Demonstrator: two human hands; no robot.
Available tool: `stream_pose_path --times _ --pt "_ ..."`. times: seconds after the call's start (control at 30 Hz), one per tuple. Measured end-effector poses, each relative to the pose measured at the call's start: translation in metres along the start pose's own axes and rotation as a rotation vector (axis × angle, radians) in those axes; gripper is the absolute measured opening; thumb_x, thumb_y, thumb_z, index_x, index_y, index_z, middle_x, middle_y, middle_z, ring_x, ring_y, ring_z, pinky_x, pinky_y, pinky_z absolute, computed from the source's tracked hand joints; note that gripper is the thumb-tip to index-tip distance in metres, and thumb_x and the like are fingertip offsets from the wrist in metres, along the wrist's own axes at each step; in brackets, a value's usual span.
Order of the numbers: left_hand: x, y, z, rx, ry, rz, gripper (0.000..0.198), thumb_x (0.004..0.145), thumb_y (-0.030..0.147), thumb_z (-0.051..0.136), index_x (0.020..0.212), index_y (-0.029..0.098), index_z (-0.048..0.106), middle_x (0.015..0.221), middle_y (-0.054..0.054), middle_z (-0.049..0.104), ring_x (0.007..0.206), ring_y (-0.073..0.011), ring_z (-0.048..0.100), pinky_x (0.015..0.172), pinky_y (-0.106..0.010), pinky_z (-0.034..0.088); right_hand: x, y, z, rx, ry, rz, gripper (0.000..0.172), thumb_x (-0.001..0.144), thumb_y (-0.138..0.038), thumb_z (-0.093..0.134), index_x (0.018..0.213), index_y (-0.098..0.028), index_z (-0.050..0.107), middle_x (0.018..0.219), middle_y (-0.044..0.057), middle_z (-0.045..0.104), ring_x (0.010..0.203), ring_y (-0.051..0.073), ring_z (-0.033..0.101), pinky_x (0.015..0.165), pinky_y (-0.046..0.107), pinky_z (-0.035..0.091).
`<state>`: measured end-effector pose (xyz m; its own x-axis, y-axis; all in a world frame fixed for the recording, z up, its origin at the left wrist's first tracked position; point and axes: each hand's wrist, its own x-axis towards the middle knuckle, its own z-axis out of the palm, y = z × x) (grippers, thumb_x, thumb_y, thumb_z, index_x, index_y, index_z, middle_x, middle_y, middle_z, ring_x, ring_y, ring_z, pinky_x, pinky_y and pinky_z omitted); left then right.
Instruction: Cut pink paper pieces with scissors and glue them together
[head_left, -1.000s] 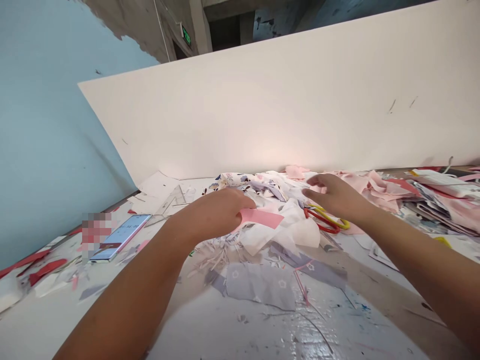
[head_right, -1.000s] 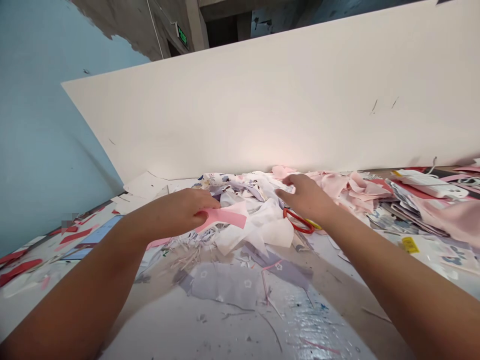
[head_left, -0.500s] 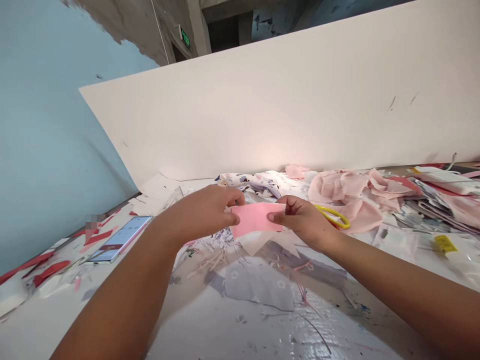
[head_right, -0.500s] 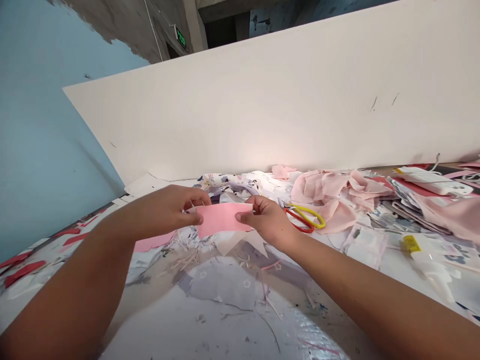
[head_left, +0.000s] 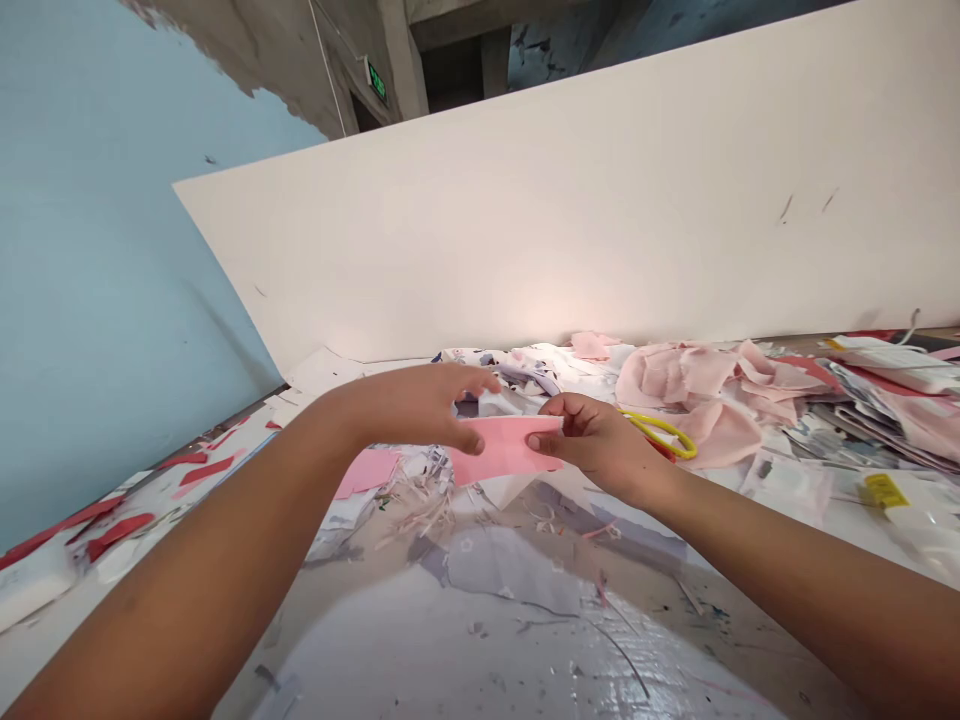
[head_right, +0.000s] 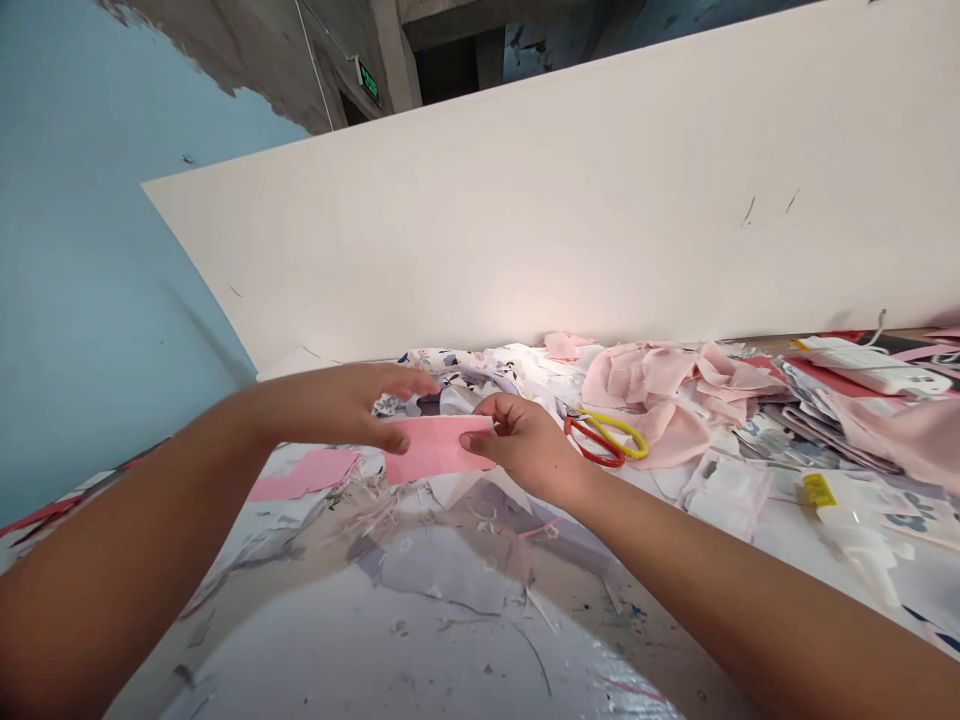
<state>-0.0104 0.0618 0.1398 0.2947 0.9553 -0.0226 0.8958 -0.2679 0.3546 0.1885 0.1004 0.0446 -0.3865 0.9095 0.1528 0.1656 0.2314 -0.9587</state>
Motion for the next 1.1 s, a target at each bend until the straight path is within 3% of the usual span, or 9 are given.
stream_pose_path --times 0.1,0.2,0.33,0.47,0.6,0.87,0.97,1.1 --pt "0.007 -0.024 0.017 -0.226 -0.114 -0.071 0.042 0.055 0.033 0.063 0.096 0.026 0.059 0.090 -0.003 0.064 0.076 -0.0207 0.058 0.059 -0.025 0.039 -0.001 -0.002 -0.001 -0.002 -0.015 -0.004 0.020 0.062 -0.032 0.064 0.069 -0.019 0.050 0.051 -0.008 0.042 0.043 0.004 0.031 0.039 0.018 0.020" --pt "0.001 -0.038 0.036 -0.411 -0.055 -0.122 0.023 0.061 0.030 0.058 0.082 0.022 0.059 0.073 -0.002 0.064 0.069 -0.0179 0.058 0.055 -0.024 0.037 -0.002 -0.004 0.000 -0.025 -0.064 0.039 0.019 0.066 -0.033 0.060 0.070 -0.019 0.048 0.055 -0.005 0.049 0.044 0.006 0.039 0.040 0.018 0.026" --pt "-0.014 -0.042 0.055 -0.556 0.038 -0.214 0.020 0.061 0.032 0.059 0.077 0.020 0.057 0.064 0.000 0.062 0.060 -0.0144 0.056 0.050 -0.021 0.034 -0.004 -0.005 0.001 -0.074 -0.128 0.071 0.017 0.070 -0.035 0.056 0.069 -0.020 0.049 0.060 -0.004 0.048 0.051 0.008 0.048 0.044 0.019 0.037" --pt "-0.023 -0.043 0.069 -0.680 0.089 -0.253 0.024 0.060 0.032 0.061 0.079 0.019 0.057 0.059 0.002 0.057 0.055 -0.0120 0.053 0.049 -0.021 0.033 -0.006 -0.005 -0.002 -0.173 -0.164 0.089 0.018 0.069 -0.036 0.056 0.066 -0.020 0.050 0.057 -0.005 0.043 0.049 0.008 0.046 0.044 0.020 0.040" --pt "-0.027 -0.046 0.081 -0.812 0.130 -0.265 0.037 0.059 0.031 0.064 0.092 0.019 0.054 0.057 0.004 0.053 0.054 -0.0112 0.052 0.051 -0.022 0.034 -0.013 -0.005 -0.005 -0.192 -0.219 0.107 0.016 0.068 -0.034 0.058 0.066 -0.020 0.051 0.058 -0.004 0.047 0.047 0.009 0.050 0.044 0.021 0.041" --pt "-0.040 -0.040 0.115 -1.057 0.112 -0.200 0.014 0.064 0.020 0.059 0.075 0.017 0.051 0.061 0.003 0.053 0.055 -0.0088 0.048 0.052 -0.021 0.036 -0.039 0.026 0.007 0.023 -0.175 0.177 0.019 0.066 -0.034 0.061 0.070 -0.018 0.052 0.056 -0.005 0.048 0.049 0.007 0.046 0.045 0.020 0.041" --pt "-0.040 -0.040 0.130 -1.213 0.074 -0.223 0.017 0.063 0.022 0.061 0.074 0.018 0.049 0.056 0.005 0.049 0.048 -0.0082 0.046 0.045 -0.020 0.034 -0.043 0.039 0.013 0.117 -0.200 0.158 0.020 0.066 -0.034 0.062 0.073 -0.017 0.052 0.057 -0.004 0.051 0.049 0.008 0.049 0.047 0.021 0.041" --pt "-0.039 -0.044 0.143 -1.353 0.135 -0.245 0.019 0.063 0.023 0.063 0.071 0.020 0.046 0.052 0.007 0.044 0.043 -0.0067 0.042 0.039 -0.019 0.030 -0.043 0.042 0.020 0.230 -0.168 0.166 0.025 0.064 -0.037 0.063 0.067 -0.017 0.048 0.053 -0.006 0.050 0.044 0.007 0.047 0.044 0.021 0.040"
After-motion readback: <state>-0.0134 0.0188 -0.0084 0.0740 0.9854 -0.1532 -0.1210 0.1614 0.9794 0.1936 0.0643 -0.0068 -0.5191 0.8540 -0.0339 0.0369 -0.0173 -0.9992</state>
